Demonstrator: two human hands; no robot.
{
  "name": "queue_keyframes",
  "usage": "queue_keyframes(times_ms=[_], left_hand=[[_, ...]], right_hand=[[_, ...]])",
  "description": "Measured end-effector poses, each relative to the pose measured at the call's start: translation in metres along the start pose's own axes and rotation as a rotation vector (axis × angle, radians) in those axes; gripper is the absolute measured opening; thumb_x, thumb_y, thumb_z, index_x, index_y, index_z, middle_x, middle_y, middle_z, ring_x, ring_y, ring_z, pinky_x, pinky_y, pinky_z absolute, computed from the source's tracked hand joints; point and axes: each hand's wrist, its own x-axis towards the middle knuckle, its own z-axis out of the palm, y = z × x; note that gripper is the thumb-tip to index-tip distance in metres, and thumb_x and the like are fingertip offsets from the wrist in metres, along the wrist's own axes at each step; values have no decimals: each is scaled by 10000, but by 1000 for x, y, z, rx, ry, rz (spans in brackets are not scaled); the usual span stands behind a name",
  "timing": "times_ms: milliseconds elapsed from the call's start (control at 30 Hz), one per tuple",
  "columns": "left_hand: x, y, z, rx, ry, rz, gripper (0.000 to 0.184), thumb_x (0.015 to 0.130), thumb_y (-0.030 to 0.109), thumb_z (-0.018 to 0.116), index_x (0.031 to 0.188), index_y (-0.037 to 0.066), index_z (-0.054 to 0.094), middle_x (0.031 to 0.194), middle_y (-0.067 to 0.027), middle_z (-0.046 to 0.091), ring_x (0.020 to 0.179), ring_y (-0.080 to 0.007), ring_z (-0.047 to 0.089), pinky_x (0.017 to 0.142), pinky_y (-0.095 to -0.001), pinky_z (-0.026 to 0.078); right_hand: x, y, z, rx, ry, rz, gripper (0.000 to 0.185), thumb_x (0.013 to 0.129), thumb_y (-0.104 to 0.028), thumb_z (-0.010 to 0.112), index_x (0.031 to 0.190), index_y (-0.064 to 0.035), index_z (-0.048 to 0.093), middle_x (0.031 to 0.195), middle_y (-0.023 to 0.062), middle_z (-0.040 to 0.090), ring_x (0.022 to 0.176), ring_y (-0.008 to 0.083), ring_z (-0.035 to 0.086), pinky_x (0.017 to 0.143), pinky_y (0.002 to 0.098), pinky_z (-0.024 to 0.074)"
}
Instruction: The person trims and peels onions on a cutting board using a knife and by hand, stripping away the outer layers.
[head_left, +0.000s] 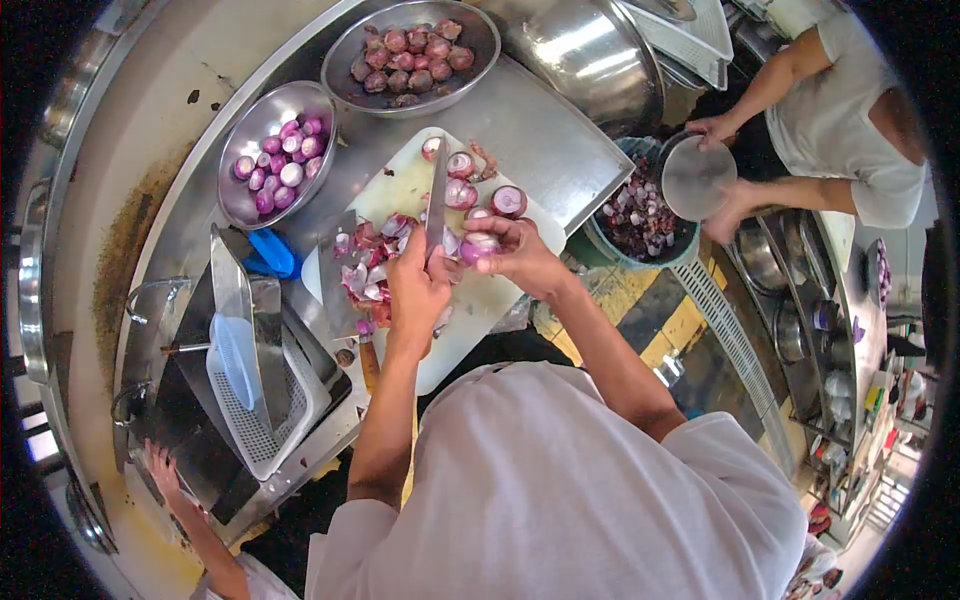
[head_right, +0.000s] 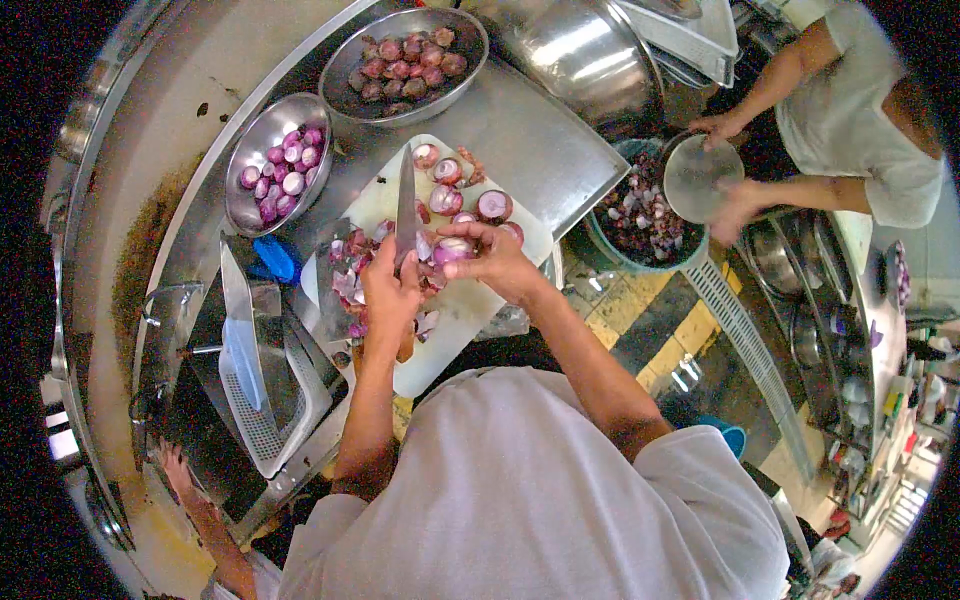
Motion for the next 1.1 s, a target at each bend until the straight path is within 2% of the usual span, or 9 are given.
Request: queue_keyframes(times_ms=[133, 367, 433, 533, 600, 833, 900, 1033, 1100], left_hand=[[-6, -23, 5, -28, -28, -77, 190, 909, -65, 511, 1084, -23, 573, 748, -144, 673, 687, -229, 732, 562, -341, 537], [9, -38, -23, 74, 28, -266, 232, 928, -35, 526, 1154, -41, 577, 867, -168, 688, 697, -213, 736, 591, -339, 538], [4, -33, -26, 136, -30, -313, 344, 950, -7, 515, 1291, -19, 552, 913, -161, 696, 740, -188, 736, 621, -325, 540], [-13, -16, -30, -73, -118, -321, 363, 957, 36, 536, 1320, 16, 545, 911, -155, 711, 746, -190, 736, 631, -328, 543], [-29, -38, -30, 10, -147, -262, 357, 961, 76, 554, 1315, 24, 546, 883, -149, 717, 742, -205, 742, 622, -340, 544], [-46, -33, -15, 30, -72, -287, 253, 951, 39, 512, 1190, -11, 577, 805, -177, 692, 692, -273, 733, 627, -385, 547], [-47, -54, -18, 255, 43, -44, 264, 947, -1, 516, 1203, -10, 580, 886, -122, 702, 686, -188, 712, 598, -323, 529], [-54, -45, -21, 292, 17, -163, 194, 933, -12, 527, 1116, -18, 593, 789, -111, 696, 642, -175, 693, 597, -319, 512], [-53, -25, -17, 165, 86, -116, 104, 901, -22, 521, 988, -24, 579, 705, -156, 670, 601, -271, 698, 553, -363, 515]], right_hand=[[-4, 0, 0, 213, -50, 42, 611, 784, -54, 800, 1325, 17, 524, 1194, 113, 628, 1086, 216, 636, 985, 363, 524], [-11, -5, -3, 293, -196, 95, 585, 837, -61, 759, 1354, 29, 501, 1242, 126, 607, 1128, 249, 625, 1006, 380, 524], [-6, 1, 0, 241, -82, 143, 555, 862, -74, 742, 1350, 36, 501, 1254, 133, 601, 1130, 241, 625, 982, 362, 541], [-1, 12, 10, 183, -4, 148, 514, 881, -78, 723, 1334, 43, 513, 1242, 127, 606, 1106, 226, 632, 940, 342, 562], [0, 22, 14, 158, -10, 169, 487, 890, -87, 713, 1320, 46, 526, 1225, 119, 610, 1087, 215, 636, 916, 334, 575], [-6, 24, 21, 130, -148, 166, 528, 889, -122, 721, 1346, 39, 511, 1242, 121, 613, 1104, 207, 630, 931, 334, 564], [-6, 25, 25, 153, -203, 177, 542, 886, -131, 728, 1353, 34, 509, 1238, 116, 616, 1108, 206, 628, 931, 333, 563], [-8, 22, 31, 191, -221, 200, 557, 866, -147, 752, 1349, 15, 527, 1234, 100, 617, 1062, 189, 637, 926, 325, 555], [-8, 24, 31, 180, -181, 196, 561, 857, -147, 760, 1346, 11, 534, 1231, 96, 617, 1043, 181, 639, 917, 323, 554]])
